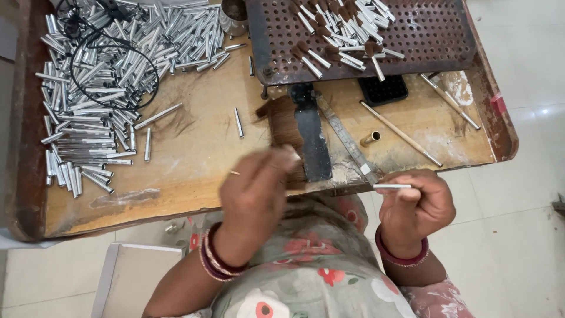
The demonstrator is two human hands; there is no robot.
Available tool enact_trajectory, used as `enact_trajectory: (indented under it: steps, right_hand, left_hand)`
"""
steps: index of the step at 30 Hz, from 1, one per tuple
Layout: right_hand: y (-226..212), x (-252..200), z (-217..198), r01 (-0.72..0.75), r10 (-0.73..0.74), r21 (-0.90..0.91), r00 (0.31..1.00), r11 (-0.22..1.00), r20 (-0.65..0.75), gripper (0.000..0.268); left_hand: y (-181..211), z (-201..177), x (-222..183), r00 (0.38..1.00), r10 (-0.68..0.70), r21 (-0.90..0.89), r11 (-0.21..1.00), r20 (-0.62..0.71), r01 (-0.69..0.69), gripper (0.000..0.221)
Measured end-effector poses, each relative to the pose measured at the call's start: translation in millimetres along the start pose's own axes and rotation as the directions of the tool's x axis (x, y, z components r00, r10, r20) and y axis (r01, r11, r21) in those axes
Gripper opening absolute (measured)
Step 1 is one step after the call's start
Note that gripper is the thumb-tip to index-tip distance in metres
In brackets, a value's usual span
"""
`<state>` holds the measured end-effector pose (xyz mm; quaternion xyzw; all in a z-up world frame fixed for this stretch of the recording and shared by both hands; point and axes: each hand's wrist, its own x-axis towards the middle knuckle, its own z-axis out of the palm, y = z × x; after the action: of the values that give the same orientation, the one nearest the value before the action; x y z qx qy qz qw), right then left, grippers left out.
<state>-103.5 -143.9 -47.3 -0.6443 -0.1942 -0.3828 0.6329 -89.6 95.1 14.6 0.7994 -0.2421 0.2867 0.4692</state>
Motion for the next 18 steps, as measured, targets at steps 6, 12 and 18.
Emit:
enact_trajectory:
  steps: [6,12,18]
  right_hand:
    - [-14,9,12,-0.258,0.239,0.092,0.955,0.962,0.175,0.021]
    - [6,42,-16,0.057,0.066,-0.402,0.956,0.914,0.287,0.014]
    - [15,86,-29,0.365,-0.056,-0.833,0.924,0.417,0.377,0.018]
  left_hand:
    - [5,14,-2,0.996,-0.021,0.008,1.000,-0.088,0.022,0.024]
    - [2,33,-21,0.981,-0.180,-0.627,0.756,0.078,0.188,0.013]
    - [-22,32,-34,0.902,-0.432,-0.753,0.601,-0.023,0.269,0.010]
